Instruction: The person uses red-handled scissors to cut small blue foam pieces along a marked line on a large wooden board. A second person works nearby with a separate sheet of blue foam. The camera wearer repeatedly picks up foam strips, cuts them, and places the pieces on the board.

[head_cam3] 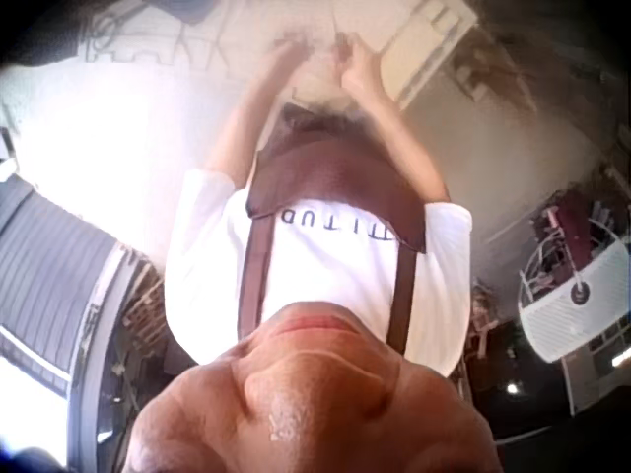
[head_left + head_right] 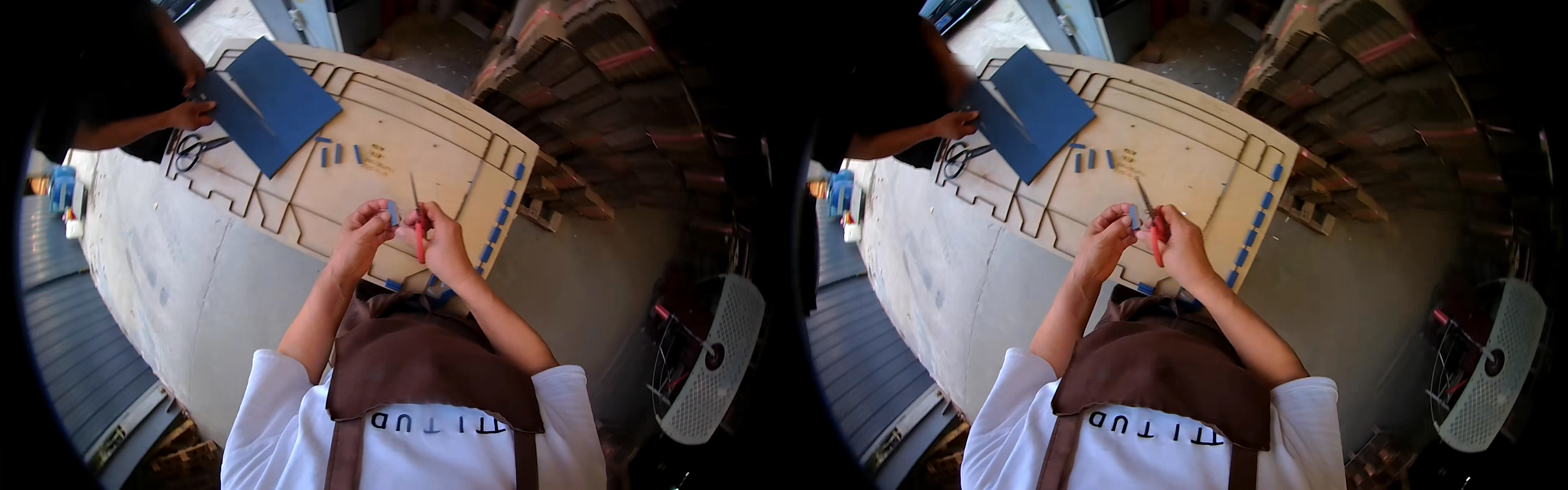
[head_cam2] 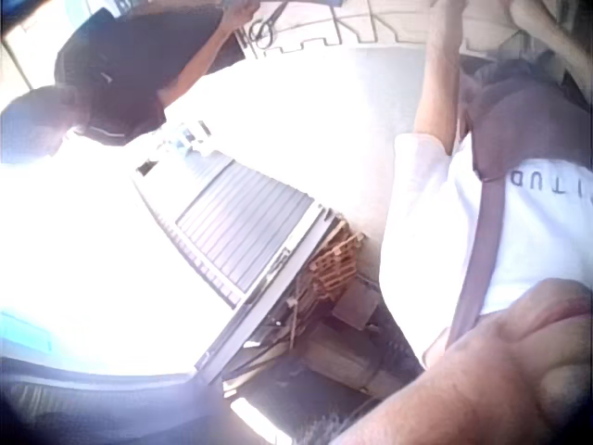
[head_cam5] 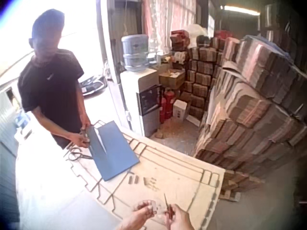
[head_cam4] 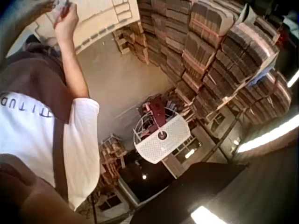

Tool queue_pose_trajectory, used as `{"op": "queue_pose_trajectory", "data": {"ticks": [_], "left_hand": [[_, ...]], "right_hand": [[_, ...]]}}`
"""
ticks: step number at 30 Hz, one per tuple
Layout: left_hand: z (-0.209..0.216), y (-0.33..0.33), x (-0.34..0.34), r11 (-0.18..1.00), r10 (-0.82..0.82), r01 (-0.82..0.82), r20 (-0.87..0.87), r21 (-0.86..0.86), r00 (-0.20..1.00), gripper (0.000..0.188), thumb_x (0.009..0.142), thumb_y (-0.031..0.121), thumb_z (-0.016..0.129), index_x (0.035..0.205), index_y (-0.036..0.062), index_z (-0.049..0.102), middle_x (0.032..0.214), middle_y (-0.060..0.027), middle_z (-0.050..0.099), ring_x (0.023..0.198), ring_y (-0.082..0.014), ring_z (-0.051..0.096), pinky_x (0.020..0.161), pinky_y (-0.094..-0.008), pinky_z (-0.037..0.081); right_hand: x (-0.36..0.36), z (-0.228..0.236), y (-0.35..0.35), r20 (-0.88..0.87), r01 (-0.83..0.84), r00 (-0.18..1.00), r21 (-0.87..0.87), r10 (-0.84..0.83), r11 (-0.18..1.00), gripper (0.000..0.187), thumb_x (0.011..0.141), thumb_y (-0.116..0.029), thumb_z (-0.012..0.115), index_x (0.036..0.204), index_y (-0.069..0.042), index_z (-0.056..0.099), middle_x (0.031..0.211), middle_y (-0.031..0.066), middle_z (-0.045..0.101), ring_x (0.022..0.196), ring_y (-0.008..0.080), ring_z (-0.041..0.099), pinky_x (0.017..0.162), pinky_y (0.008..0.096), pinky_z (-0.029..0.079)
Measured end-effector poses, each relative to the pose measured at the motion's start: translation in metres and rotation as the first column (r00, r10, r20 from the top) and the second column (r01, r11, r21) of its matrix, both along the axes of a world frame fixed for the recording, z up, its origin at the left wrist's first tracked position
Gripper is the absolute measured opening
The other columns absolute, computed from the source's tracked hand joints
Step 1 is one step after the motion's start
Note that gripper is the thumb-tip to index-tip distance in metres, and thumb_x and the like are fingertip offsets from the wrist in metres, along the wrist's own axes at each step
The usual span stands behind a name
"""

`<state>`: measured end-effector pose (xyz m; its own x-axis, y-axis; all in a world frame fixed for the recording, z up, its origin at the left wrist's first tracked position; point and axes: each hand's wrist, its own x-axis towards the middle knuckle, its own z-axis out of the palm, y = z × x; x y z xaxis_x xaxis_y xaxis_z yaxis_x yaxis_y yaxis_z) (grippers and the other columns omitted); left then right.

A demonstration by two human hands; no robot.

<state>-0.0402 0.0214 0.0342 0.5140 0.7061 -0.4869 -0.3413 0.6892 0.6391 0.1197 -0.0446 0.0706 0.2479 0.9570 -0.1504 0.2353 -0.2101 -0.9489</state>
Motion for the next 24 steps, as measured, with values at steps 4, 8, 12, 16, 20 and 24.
{"op": "queue_pose_trajectory", "data": {"ticks": [4,8,12,16,20,24], "left_hand": [[0.003,-0.025,0.01,0.998,-0.063,0.062,-0.025,-0.009,0.998,0.016,0.095,0.007,0.056,0.111,0.0065,0.059,0.099,-0.0011,0.065,0.084,-0.0115,0.062,0.076,-0.0282,0.051],[-0.014,-0.035,0.008,0.979,-0.182,0.191,-0.105,0.077,0.978,0.015,0.094,0.007,0.059,0.109,0.0073,0.06,0.096,-0.0007,0.065,0.082,-0.0113,0.061,0.075,-0.0273,0.051],[-0.02,-0.043,0.009,0.974,-0.221,0.224,-0.075,0.021,0.972,0.017,0.093,0.009,0.062,0.109,0.0078,0.06,0.096,-0.0005,0.065,0.082,-0.0113,0.061,0.074,-0.0264,0.051],[-0.015,-0.05,0.008,0.964,-0.256,0.262,-0.103,0.045,0.961,0.018,0.092,0.009,0.062,0.11,0.0073,0.059,0.095,-0.0001,0.064,0.082,-0.0117,0.061,0.075,-0.0271,0.051],[-0.019,-0.056,0.0,0.967,-0.255,0.253,-0.066,-0.035,0.965,0.018,0.093,0.008,0.061,0.111,0.0071,0.059,0.099,-0.0008,0.063,0.085,-0.0123,0.061,0.078,-0.0276,0.051],[-0.011,-0.066,-0.009,0.974,-0.219,0.21,-0.108,-0.087,0.97,0.017,0.092,0.006,0.06,0.109,0.0056,0.058,0.097,-0.0031,0.064,0.084,-0.0134,0.063,0.075,-0.0269,0.052]], "right_hand": [[0.003,-0.005,-0.023,0.076,0.002,0.997,0.013,-0.003,1.0,0.029,0.081,-0.012,0.074,0.101,-0.001,0.055,0.082,0.0114,0.062,0.074,0.0215,0.061,0.068,0.0314,0.05],[0.002,-0.011,-0.045,0.089,0.064,0.994,0.016,-0.065,0.998,0.025,0.083,-0.01,0.069,0.101,-0.001,0.055,0.08,0.0149,0.061,0.07,0.0294,0.061,0.064,0.0351,0.05],[0.002,-0.006,-0.057,0.124,0.08,0.989,0.007,-0.08,0.997,0.023,0.083,-0.009,0.067,0.101,-0.001,0.055,0.081,0.015,0.062,0.071,0.0293,0.062,0.064,0.0352,0.05],[0.002,-0.011,-0.068,0.145,0.087,0.985,0.021,-0.089,0.996,0.021,0.084,-0.008,0.066,0.101,-0.001,0.055,0.081,0.016,0.062,0.073,0.031,0.064,0.065,0.0364,0.05],[-0.002,-0.018,-0.075,0.117,0.08,0.99,0.006,-0.08,0.997,0.021,0.085,-0.008,0.065,0.101,-0.001,0.055,0.082,0.0179,0.064,0.075,0.0331,0.065,0.066,0.0373,0.051],[-0.012,-0.016,-0.08,0.093,0.051,0.995,-0.053,-0.046,0.997,0.023,0.084,-0.007,0.065,0.105,-0.001,0.056,0.088,0.0183,0.067,0.082,0.0339,0.067,0.07,0.0383,0.053]]}}
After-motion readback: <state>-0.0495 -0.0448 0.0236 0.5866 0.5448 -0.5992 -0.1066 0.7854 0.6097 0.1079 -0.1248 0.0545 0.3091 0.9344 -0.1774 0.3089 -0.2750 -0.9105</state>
